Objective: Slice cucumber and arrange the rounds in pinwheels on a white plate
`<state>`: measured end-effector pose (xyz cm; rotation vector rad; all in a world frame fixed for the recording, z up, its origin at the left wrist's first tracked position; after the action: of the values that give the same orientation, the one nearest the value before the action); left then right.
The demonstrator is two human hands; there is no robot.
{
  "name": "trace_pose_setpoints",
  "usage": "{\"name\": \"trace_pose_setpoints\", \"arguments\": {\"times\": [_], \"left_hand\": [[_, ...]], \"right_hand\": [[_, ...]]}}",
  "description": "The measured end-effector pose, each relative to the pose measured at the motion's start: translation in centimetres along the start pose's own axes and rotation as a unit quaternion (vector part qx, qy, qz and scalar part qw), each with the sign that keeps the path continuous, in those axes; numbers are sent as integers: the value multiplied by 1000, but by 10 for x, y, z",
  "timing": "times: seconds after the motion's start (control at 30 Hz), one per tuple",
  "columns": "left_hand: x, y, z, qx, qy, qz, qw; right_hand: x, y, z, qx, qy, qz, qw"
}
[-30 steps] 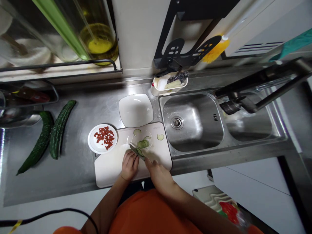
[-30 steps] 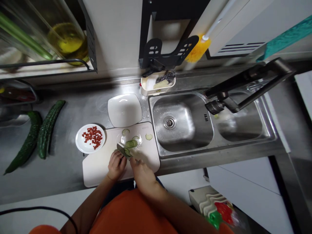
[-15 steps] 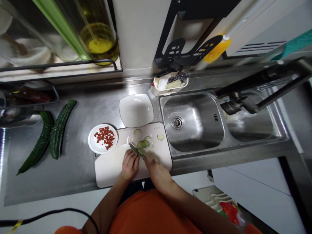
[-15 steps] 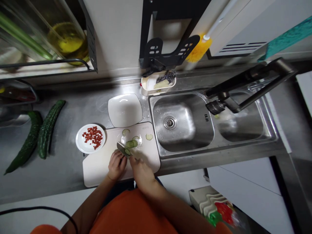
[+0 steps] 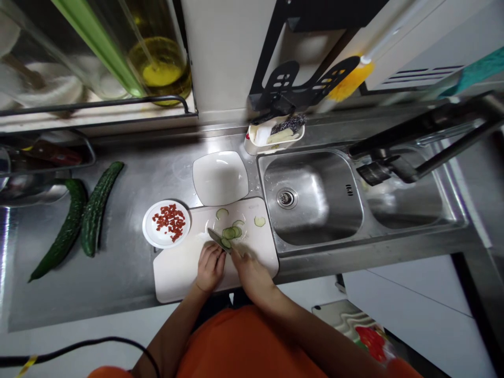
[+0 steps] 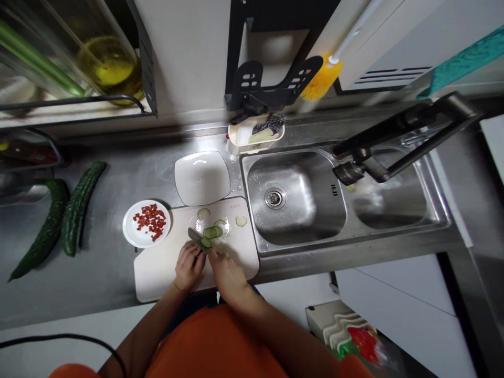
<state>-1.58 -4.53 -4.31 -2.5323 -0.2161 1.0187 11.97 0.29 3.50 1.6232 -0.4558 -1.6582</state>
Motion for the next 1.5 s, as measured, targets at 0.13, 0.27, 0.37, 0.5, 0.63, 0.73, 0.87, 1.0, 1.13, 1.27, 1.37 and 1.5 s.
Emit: {"name": "trace_pose_setpoints", "arguments": {"times": [0.13,0.27,0.37,0.5,0.63,0.73,0.87,1.0,1.13,1.27,1.37,1.5], "left_hand": [[0,0,-1,-4,7,1,1000],[0,0,-1,-14,9,7,1000],[-1,-2,-2,-27,11,4,1000],[-2,-5,-3,-40,21,13,999],[-5,-7,-6,-49,18,13,999],[-12,-6,-8,-65,-7,-15,998],[-17,-11,-15,-26,-72,-8,997],[-8,-25,-22,-2,-82,137,987],[0,-40,-24,-17,-97,174,980],[2,-49,-25,-18,-114,156,981],[1,-53,-26,-15,-111,144,983],[-5,-54,-24,-21,-100,140,985]], "right_hand": [[3,-4,-1,-7,-3,-3,1000],[4,-6,-5,-3,-21,5,1000],[3,-6,-10,-12,-46,6,999],[-1,0,-17,-15,-50,-15,999],[-8,10,-22,-16,-12,-63,998],[-8,11,-26,-2,26,-98,995],[-2,8,-29,6,65,-125,990],[1,7,-27,2,83,-119,989],[-1,12,-26,2,85,-106,991],[-1,17,-26,0,64,-96,993],[-2,22,-25,-3,41,-82,996],[-6,30,-25,0,11,-51,999]]}}
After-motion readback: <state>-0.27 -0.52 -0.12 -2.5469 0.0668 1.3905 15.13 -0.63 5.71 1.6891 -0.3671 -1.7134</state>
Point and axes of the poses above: each hand's wrist, its own y-axis away from the middle knuckle, its own x-axis out of the palm, z = x × y, the point moved 2 cm from there along -y, towards the middle knuckle, and after that the axes turned 5 degrees about x, right-handed, at the moved point
